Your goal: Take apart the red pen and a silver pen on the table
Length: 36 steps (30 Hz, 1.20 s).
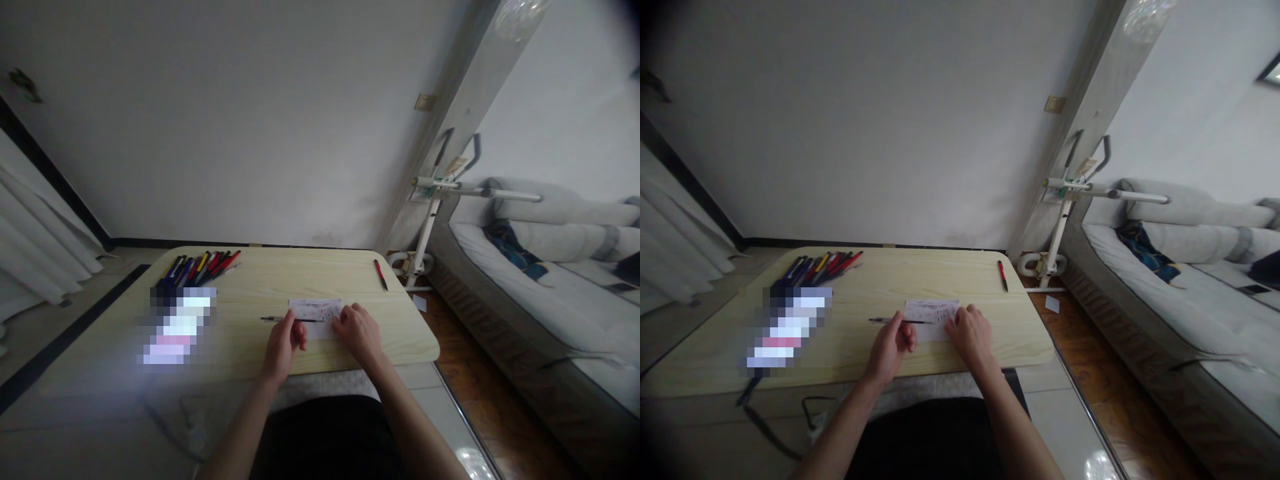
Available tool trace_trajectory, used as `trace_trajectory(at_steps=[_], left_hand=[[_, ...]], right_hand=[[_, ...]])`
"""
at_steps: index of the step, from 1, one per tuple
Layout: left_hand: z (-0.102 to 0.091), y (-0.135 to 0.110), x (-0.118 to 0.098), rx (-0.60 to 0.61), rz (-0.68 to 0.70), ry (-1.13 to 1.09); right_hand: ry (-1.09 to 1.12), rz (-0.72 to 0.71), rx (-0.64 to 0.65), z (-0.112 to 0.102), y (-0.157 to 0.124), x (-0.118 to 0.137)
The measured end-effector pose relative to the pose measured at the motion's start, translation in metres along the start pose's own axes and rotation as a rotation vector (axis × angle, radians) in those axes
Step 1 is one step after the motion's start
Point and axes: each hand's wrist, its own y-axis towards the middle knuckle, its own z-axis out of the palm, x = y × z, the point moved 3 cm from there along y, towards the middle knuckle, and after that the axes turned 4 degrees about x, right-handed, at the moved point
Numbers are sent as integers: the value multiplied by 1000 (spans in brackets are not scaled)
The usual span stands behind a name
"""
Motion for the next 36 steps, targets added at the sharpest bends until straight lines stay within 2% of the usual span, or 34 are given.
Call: trace_trajectory(at_steps=[12,17,23,28,36], left_hand=[[-1,1,1,13,-8,17],[0,0,0,13,-6,8],[1,-1,-2,10,-16,37],[1,0,-3,-12,-18,40],[0,-1,-2,-5,-10,35]], right_hand=[[97,9,-36,-1,-4,-5],[403,-28,-106,-7,-13,-5],[896,-74,-69,-8,-31,16],[1048,-44,-92,-7,-31,28],[1141,-17,-50,-6,-26,26]])
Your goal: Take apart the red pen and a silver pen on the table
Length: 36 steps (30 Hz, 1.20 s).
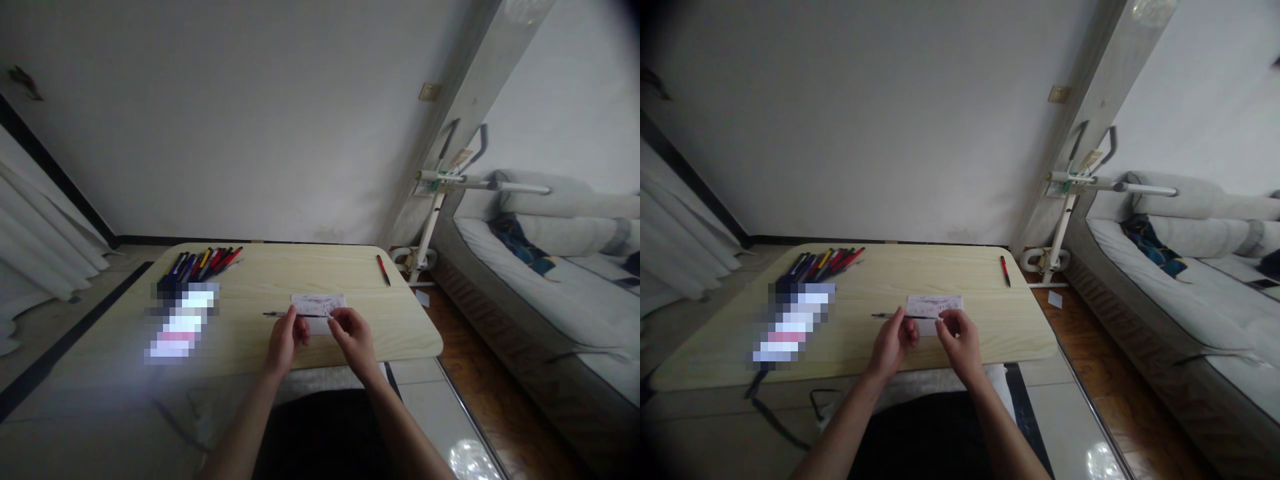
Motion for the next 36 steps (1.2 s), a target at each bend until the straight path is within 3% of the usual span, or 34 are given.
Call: trace_trajectory(at_steps=[15,36], left_hand=[[-2,1,4,2,-10,-23],[-1,2,4,16,-8,-83]], right_hand=[[89,35,0,4,1,-5],[18,-6,-5,-6,3,12]])
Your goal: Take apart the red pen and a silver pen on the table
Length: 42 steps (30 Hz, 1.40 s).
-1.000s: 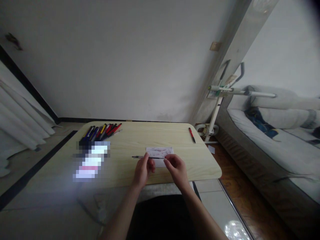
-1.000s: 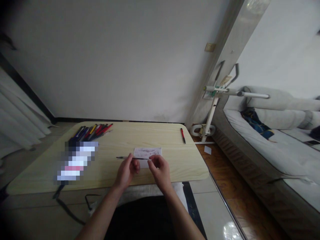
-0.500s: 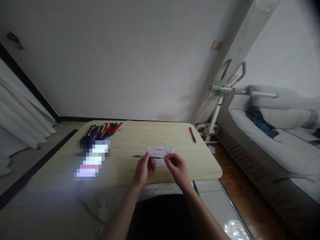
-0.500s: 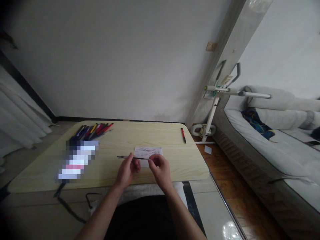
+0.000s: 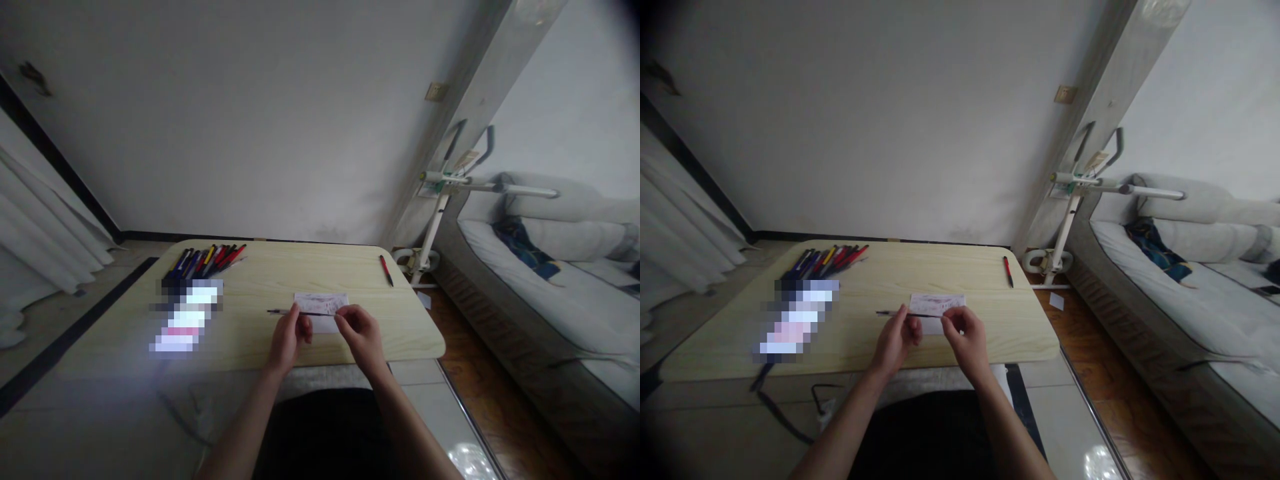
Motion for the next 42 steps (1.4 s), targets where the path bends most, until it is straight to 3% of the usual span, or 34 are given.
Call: trace_trajectory(at_steps=[11,18,26,36,42], left_hand=[[0,0,0,-26,-32,-57],[-1,1,-5,-49,-56,-226],[-1,2,-8,7,-87,-327],[-2,1,-3,-21,-68,-239],[-2,0,-5,-26,-64,-205]], right_hand=[[136,53,-61,-17,-3,-11],[11,57,-131,-46,12,-27],[-301,12,-18,-44,36,-34],[-472,-15,146,-30,67,-45],[-594,8,421,-22,84,-42]])
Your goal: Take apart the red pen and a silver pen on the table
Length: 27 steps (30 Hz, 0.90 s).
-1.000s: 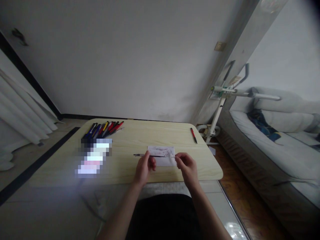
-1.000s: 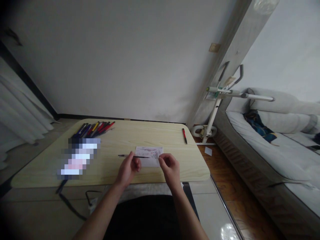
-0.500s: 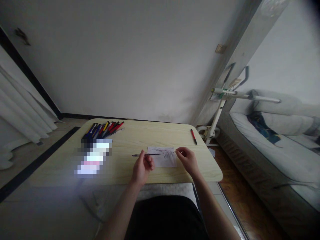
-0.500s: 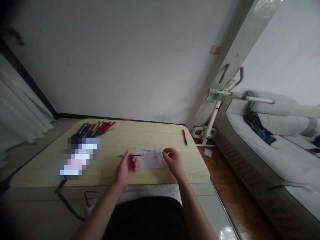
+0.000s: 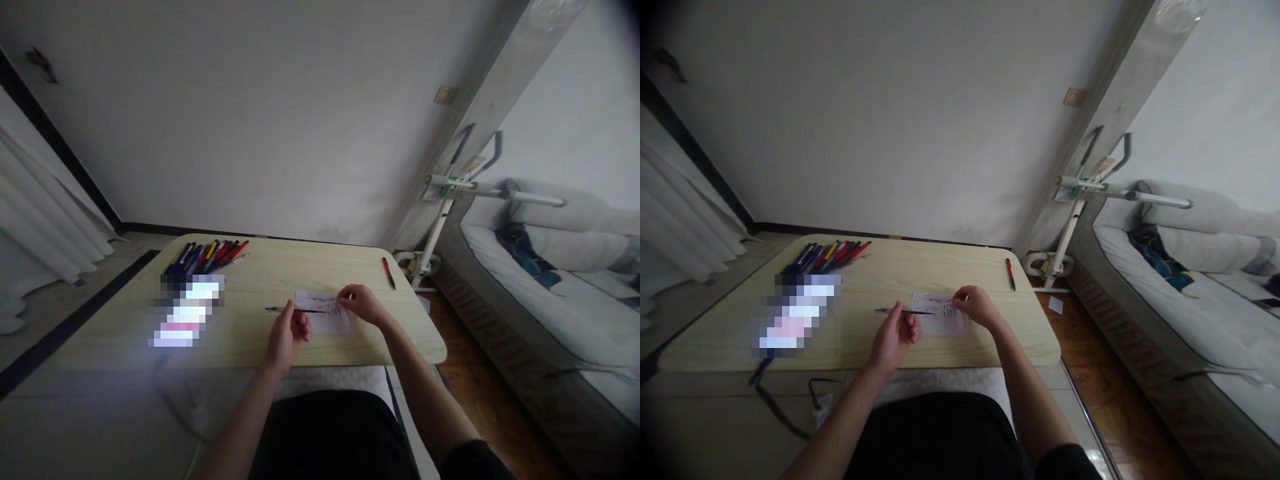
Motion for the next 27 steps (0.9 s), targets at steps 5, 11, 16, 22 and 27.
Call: trace_trajectory(at_steps=[5,11,16,22,27], left_hand=[[1,-1,0,-7,7,10],[2,0,-1,-5,11,13],[2,-1,-1,-3,9,13],[1,0,0,-24,-9,20],[1,0,0,-23,-6,33]], right_hand=[[-85,9,106,-2,8,3],[-171,-25,180,-5,16,7],[-227,-36,265,-5,24,6],[-251,-31,281,-4,28,5],[-274,-27,251,-6,27,8]])
